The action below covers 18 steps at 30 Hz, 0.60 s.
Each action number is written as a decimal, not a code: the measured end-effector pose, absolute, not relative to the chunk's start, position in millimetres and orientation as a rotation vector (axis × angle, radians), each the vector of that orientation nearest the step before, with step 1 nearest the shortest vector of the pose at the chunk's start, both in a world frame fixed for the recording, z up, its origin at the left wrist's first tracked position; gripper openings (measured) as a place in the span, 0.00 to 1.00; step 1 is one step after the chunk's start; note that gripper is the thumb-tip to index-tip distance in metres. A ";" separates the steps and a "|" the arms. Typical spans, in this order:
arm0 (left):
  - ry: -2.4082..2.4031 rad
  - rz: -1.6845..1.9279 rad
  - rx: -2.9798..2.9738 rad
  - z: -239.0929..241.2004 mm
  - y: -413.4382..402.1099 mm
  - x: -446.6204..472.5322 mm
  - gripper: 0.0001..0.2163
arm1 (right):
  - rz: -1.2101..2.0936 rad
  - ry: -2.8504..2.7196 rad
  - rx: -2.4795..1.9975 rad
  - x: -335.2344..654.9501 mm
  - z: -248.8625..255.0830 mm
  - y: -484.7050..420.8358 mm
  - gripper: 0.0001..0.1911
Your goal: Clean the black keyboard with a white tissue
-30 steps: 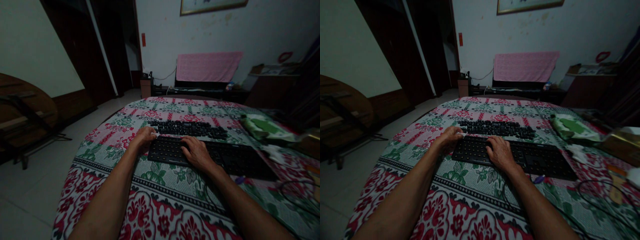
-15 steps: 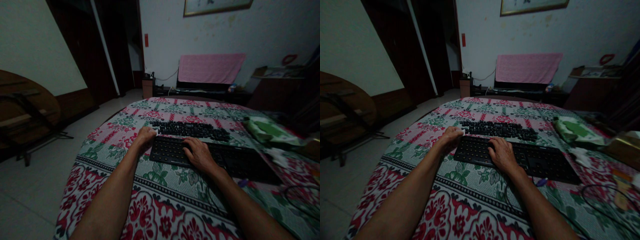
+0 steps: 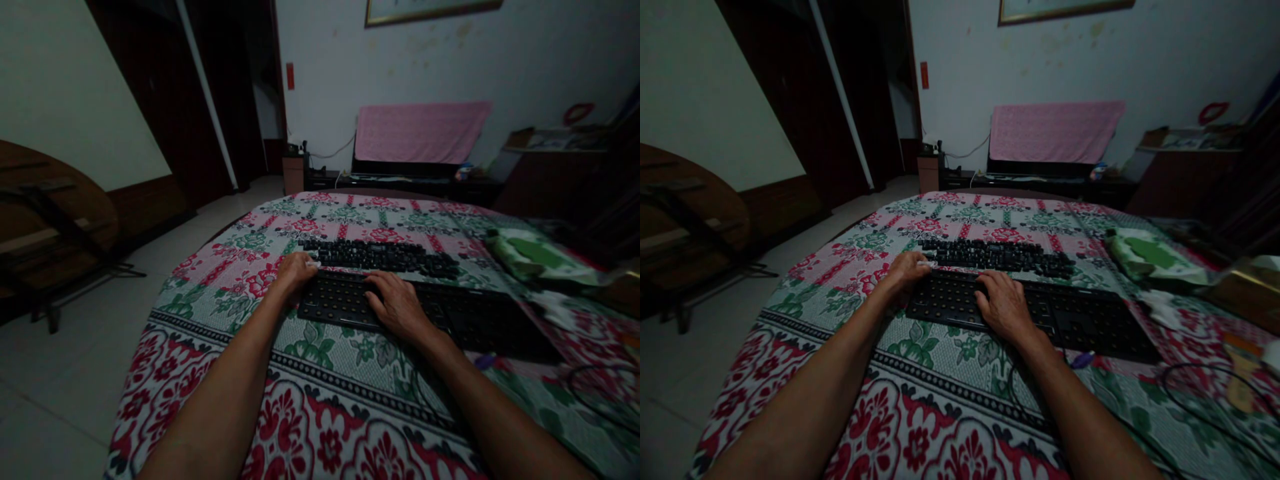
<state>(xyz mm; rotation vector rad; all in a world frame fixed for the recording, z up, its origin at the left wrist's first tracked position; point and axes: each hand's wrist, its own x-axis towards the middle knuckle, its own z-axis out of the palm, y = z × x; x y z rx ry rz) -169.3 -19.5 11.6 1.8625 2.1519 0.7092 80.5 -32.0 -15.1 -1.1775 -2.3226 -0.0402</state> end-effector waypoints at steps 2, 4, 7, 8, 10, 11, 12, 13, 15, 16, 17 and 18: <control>2.125 0.794 1.746 8.3 -17.4 -172.3 0.11 | -0.036 -2.318 -1.175 80.5 -14.9 -32.0 0.14; 2.101 0.870 1.700 7.3 -14.9 -173.6 0.12 | -0.030 -2.319 -1.176 80.6 -15.0 -31.9 0.14; 2.015 0.914 1.784 7.8 -13.3 -170.5 0.12 | -0.026 -2.324 -1.177 80.7 -15.4 -31.7 0.14; 1.969 0.895 1.843 7.7 -13.5 -168.7 0.12 | -0.028 -2.324 -1.178 80.7 -15.6 -31.7 0.13; 1.883 0.841 1.947 6.6 -14.5 -165.1 0.11 | -0.035 -2.320 -1.178 80.8 -16.1 -31.6 0.13; 1.854 0.820 1.979 5.7 -14.9 -163.9 0.11 | -0.039 -2.319 -1.179 80.9 -16.3 -31.5 0.14; 1.835 0.812 1.991 4.8 -15.2 -163.2 0.11 | -0.040 -2.318 -1.180 80.9 -16.5 -31.4 0.14; 1.829 0.817 1.983 4.0 -15.3 -163.1 0.11 | -0.037 -2.320 -1.179 80.9 -16.5 -31.4 0.14; 1.812 0.828 1.949 3.0 -14.7 -164.3 0.13 | -0.029 -2.323 -1.178 80.6 -16.2 -31.5 0.14; 1.800 0.827 1.932 3.0 -14.3 -165.3 0.13 | -0.025 -2.324 -1.179 80.4 -15.8 -31.6 0.14; 1.785 0.819 1.918 3.3 -13.9 -166.3 0.14 | -0.022 -2.324 -1.181 80.1 -15.4 -31.8 0.13; 1.770 0.806 1.909 3.9 -13.7 -167.2 0.14 | -0.021 -2.323 -1.184 79.8 -15.0 -32.0 0.13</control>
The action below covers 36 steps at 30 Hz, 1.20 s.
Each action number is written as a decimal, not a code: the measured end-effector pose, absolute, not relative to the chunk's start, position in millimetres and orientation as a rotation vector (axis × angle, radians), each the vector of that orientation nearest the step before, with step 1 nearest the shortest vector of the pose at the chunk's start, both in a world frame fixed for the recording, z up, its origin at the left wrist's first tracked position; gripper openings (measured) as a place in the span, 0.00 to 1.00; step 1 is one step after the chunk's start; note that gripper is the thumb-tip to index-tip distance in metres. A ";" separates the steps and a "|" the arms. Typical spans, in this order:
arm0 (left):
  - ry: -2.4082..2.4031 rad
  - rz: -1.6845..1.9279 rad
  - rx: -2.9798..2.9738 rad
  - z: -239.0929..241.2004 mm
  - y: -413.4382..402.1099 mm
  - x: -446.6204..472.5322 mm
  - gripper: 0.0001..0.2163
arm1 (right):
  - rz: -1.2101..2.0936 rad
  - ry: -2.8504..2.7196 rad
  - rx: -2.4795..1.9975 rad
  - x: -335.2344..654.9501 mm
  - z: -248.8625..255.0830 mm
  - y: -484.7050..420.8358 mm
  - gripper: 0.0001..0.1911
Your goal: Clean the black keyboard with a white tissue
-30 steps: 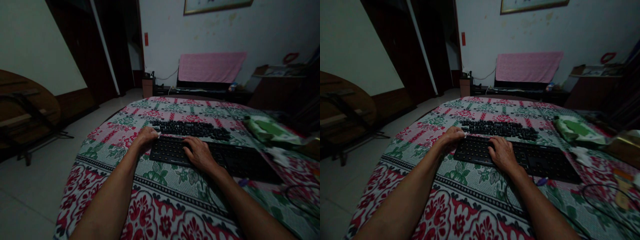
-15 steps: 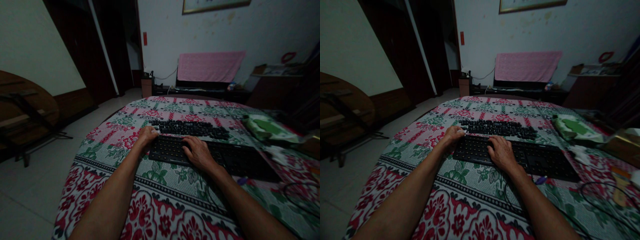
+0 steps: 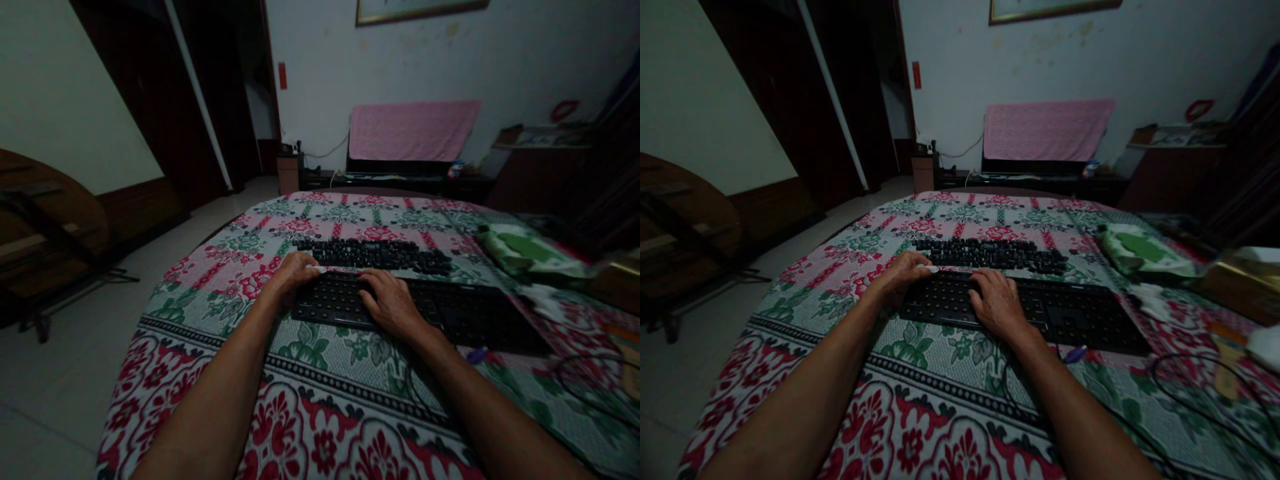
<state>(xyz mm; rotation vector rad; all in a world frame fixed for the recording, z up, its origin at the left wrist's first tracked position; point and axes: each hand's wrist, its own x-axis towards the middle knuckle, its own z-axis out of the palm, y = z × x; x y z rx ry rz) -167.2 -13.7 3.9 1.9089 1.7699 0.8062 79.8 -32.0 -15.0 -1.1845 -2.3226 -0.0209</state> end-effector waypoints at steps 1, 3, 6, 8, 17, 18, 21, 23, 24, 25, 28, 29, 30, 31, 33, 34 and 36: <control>1.759 0.788 1.905 4.8 -13.8 -167.6 0.14 | -0.021 -2.322 -1.188 79.6 -14.7 -32.3 0.13; 1.775 0.757 1.905 7.0 -14.7 -166.5 0.14 | -0.020 -2.321 -1.190 79.3 -14.2 -32.6 0.13; 1.901 0.683 1.978 11.1 -17.2 -159.5 0.13 | -0.021 -2.323 -1.189 79.3 -14.1 -32.8 0.13; 2.011 0.622 2.056 13.8 -19.0 -152.5 0.12 | -0.024 -2.321 -1.190 79.5 -14.1 -32.9 0.13; 2.171 0.634 1.938 16.8 -22.5 -140.4 0.11 | -0.044 -2.319 -1.172 80.5 -16.6 -32.4 0.14; 2.130 0.680 1.913 16.5 -22.7 -142.3 0.11 | -0.045 -2.318 -1.171 80.5 -17.0 -32.1 0.14; 1.969 0.778 1.849 17.1 -23.2 -148.9 0.12 | -0.047 -2.321 -1.170 80.4 -17.2 -31.7 0.14; 1.909 0.763 1.858 18.9 -22.4 -152.1 0.12 | -0.047 -2.321 -1.169 80.2 -16.5 -32.0 0.14; 1.911 0.735 1.880 19.9 -21.5 -152.8 0.12 | -0.044 -2.321 -1.170 80.1 -16.1 -32.3 0.14; 1.926 0.694 1.911 20.7 -20.3 -152.9 0.12 | -0.040 -2.320 -1.171 80.0 -15.6 -32.7 0.14; 1.992 0.578 2.032 20.8 -16.8 -150.1 0.12 | -0.029 -2.313 -1.180 79.6 -14.5 -33.7 0.13; 2.007 0.562 2.064 19.7 -16.2 -148.7 0.12 | -0.027 -2.312 -1.181 79.5 -14.5 -33.9 0.13; 2.019 0.563 2.091 18.0 -15.9 -147.3 0.12 | -0.026 -2.310 -1.181 79.5 -14.7 -34.0 0.13; 2.030 0.579 2.112 15.9 -15.8 -146.2 0.12 | -0.024 -2.310 -1.181 79.5 -15.1 -33.9 0.13; 2.044 0.627 2.141 11.1 -15.5 -145.7 0.12 | -0.024 -2.308 -1.185 79.4 -16.2 -33.6 0.13; 2.044 0.652 2.135 8.8 -15.0 -146.3 0.12 | -0.024 -2.307 -1.188 79.4 -16.7 -33.5 0.13; 2.004 0.702 2.072 5.7 -12.7 -149.4 0.11 | -0.027 -2.306 -1.193 79.3 -17.4 -33.4 0.13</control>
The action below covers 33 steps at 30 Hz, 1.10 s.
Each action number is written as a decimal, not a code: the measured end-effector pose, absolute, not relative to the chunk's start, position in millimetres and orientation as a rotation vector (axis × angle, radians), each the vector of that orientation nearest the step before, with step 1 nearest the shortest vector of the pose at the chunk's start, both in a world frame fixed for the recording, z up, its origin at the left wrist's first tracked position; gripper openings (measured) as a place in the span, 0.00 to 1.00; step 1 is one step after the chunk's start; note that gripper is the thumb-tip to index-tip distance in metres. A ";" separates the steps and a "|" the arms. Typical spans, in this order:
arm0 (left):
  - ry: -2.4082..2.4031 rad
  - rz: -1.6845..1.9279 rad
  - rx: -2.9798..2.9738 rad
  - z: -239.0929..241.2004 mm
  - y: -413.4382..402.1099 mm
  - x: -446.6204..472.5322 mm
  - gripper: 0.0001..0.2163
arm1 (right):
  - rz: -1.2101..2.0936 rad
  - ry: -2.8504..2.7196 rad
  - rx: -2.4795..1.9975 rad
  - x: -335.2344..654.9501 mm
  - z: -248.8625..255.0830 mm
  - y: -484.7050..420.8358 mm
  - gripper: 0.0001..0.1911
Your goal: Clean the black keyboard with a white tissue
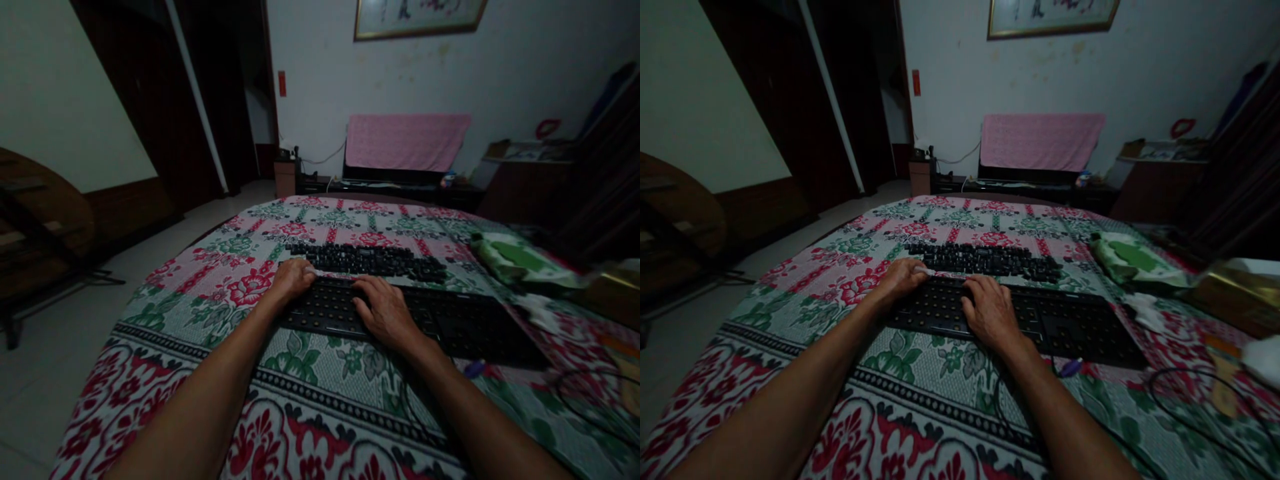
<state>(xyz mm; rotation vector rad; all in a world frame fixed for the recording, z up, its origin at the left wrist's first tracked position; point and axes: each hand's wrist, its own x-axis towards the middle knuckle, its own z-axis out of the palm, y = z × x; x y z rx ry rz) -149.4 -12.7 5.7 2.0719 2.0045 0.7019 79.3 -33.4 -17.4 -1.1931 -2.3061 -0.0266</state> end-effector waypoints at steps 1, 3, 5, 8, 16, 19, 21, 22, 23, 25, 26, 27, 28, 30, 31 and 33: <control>1.968 0.725 2.015 5.0 -10.9 -151.5 0.11 | -0.027 -2.308 -1.193 79.2 -17.4 -33.5 0.13; 1.864 0.755 1.902 5.2 -6.8 -155.9 0.11 | -0.025 -2.310 -1.194 79.0 -16.7 -33.8 0.13; 1.787 0.745 1.844 6.8 -3.3 -159.0 0.11 | -0.021 -2.312 -1.199 78.9 -15.7 -34.0 0.13; 1.796 0.681 1.880 10.5 -2.3 -158.6 0.13 | -0.015 -2.317 -1.204 79.0 -15.0 -33.7 0.13; 1.968 0.415 2.284 20.7 -12.9 -143.2 0.12 | -0.037 -2.308 -1.198 78.9 -16.6 -32.4 0.13; 1.990 0.448 2.289 19.2 -12.7 -141.8 0.12 | -0.041 -2.307 -1.206 78.8 -16.5 -32.5 0.14; 1.990 0.514 2.236 17.0 -11.6 -142.3 0.12 | -0.045 -2.309 -1.205 78.8 -16.3 -32.7 0.14; 1.989 0.550 2.203 15.9 -11.0 -142.7 0.12 | -0.047 -2.310 -1.205 78.9 -16.3 -32.8 0.14; 1.988 0.582 2.172 15.0 -10.3 -143.2 0.12 | -0.050 -2.312 -1.204 79.0 -16.2 -32.8 0.14; 1.986 0.642 2.123 14.1 -9.0 -144.8 0.11 | -0.058 -2.316 -1.203 79.1 -16.2 -32.8 0.14; 1.979 0.669 2.095 14.0 -8.5 -146.0 0.12 | -0.062 -2.318 -1.202 79.2 -16.2 -32.7 0.14; 1.966 0.694 2.064 14.0 -8.0 -147.4 0.12 | -0.064 -2.320 -1.203 79.3 -16.3 -32.5 0.14; 1.947 0.719 2.031 13.9 -7.6 -149.0 0.13 | -0.065 -2.320 -1.204 79.4 -16.3 -32.2 0.13; 1.906 0.767 1.961 13.3 -7.0 -152.1 0.14 | -0.062 -2.322 -1.205 79.5 -16.4 -31.6 0.14; 1.883 0.788 1.934 12.5 -6.8 -153.2 0.14 | -0.062 -2.323 -1.204 79.5 -16.4 -31.3 0.14; 1.831 0.824 1.937 10.3 -6.3 -153.5 0.15 | -0.064 -2.324 -1.203 79.6 -16.5 -30.8 0.14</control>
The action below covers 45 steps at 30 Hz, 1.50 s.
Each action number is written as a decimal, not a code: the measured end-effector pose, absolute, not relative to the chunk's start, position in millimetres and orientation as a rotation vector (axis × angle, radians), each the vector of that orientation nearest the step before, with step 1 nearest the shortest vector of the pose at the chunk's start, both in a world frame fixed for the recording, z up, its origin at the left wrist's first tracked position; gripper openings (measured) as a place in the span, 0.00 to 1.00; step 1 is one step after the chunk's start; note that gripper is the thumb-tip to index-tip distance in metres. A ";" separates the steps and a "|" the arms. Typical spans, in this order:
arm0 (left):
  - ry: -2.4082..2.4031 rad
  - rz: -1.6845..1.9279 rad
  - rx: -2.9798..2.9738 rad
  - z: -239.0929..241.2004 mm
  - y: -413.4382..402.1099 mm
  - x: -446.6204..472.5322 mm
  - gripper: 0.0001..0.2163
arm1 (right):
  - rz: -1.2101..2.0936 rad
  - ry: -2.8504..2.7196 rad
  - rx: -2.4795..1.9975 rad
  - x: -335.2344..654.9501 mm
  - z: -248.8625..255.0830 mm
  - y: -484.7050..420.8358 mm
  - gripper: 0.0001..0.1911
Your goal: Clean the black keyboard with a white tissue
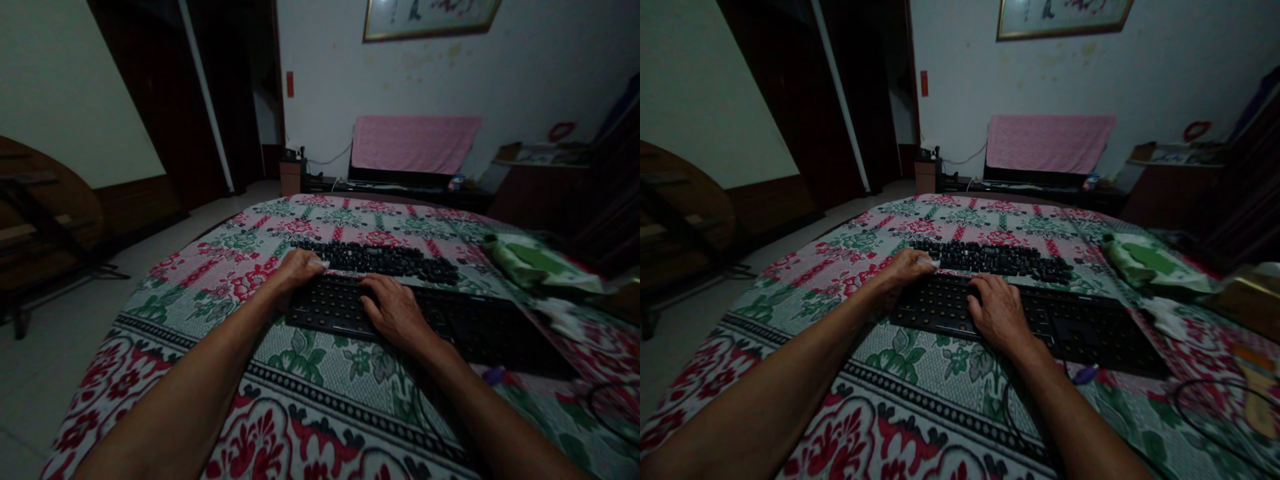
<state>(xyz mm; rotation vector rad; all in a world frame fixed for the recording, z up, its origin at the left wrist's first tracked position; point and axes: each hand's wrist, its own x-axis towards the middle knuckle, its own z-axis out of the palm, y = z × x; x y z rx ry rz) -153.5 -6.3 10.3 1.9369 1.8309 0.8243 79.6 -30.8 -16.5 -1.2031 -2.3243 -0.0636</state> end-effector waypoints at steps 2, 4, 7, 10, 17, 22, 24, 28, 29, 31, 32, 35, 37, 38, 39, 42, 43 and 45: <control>1.774 0.812 2.050 8.5 -5.8 -150.6 0.13 | -0.064 -2.326 -1.205 79.7 -16.7 -30.8 0.14; 1.743 0.717 2.228 8.6 -5.4 -145.7 0.11 | -0.060 -2.325 -1.203 79.7 -16.8 -31.1 0.14; 1.793 0.534 2.373 13.6 -5.5 -139.1 0.12 | -0.056 -2.317 -1.192 79.6 -16.5 -31.9 0.13; 1.874 0.473 2.348 20.1 -6.5 -137.7 0.12 | -0.056 -2.319 -1.199 79.1 -16.0 -32.5 0.14; 1.950 0.606 2.111 18.7 -6.6 -138.5 0.13 | -0.058 -2.323 -1.213 77.9 -15.2 -33.9 0.13; 1.830 0.506 2.352 17.6 -6.5 -132.7 0.13 | -0.060 -2.320 -1.204 78.6 -15.6 -33.1 0.14; 1.841 0.455 2.368 20.3 -6.5 -133.1 0.13 | -0.059 -2.324 -1.207 78.8 -15.7 -32.6 0.14; 1.875 0.379 2.365 27.8 -7.0 -136.1 0.12 | -0.049 -2.321 -1.207 78.6 -16.0 -32.4 0.13; 1.889 0.362 2.362 29.0 -7.1 -136.6 0.12 | -0.047 -2.318 -1.207 78.4 -16.2 -32.3 0.13; 1.918 0.352 2.345 29.5 -7.1 -136.8 0.12 | -0.045 -2.313 -1.208 78.2 -16.4 -32.1 0.14; 1.922 0.363 2.340 28.7 -7.0 -136.3 0.12 | -0.045 -2.313 -1.207 78.1 -16.4 -32.1 0.14; 1.891 0.425 2.384 24.0 -7.3 -133.1 0.13 | -0.045 -2.316 -1.210 77.8 -15.6 -32.4 0.14; 1.869 0.439 2.448 21.2 -8.1 -130.3 0.13 | -0.048 -2.318 -1.219 77.6 -14.7 -33.1 0.14; 1.870 0.432 2.473 20.6 -8.5 -129.0 0.14 | -0.050 -2.319 -1.223 77.4 -14.2 -33.5 0.14; 1.876 0.422 2.488 20.5 -8.8 -128.0 0.14 | -0.050 -2.319 -1.224 77.3 -13.9 -33.8 0.14; 1.877 0.375 2.491 22.5 -8.2 -127.3 0.13 | -0.054 -2.319 -1.218 77.0 -13.8 -34.2 0.14; 1.860 0.367 2.481 23.3 -7.4 -127.8 0.13 | -0.057 -2.319 -1.215 77.0 -14.0 -34.0 0.14; 1.815 0.369 2.438 24.1 -5.8 -129.3 0.12 | -0.060 -2.319 -1.213 77.2 -14.2 -33.6 0.14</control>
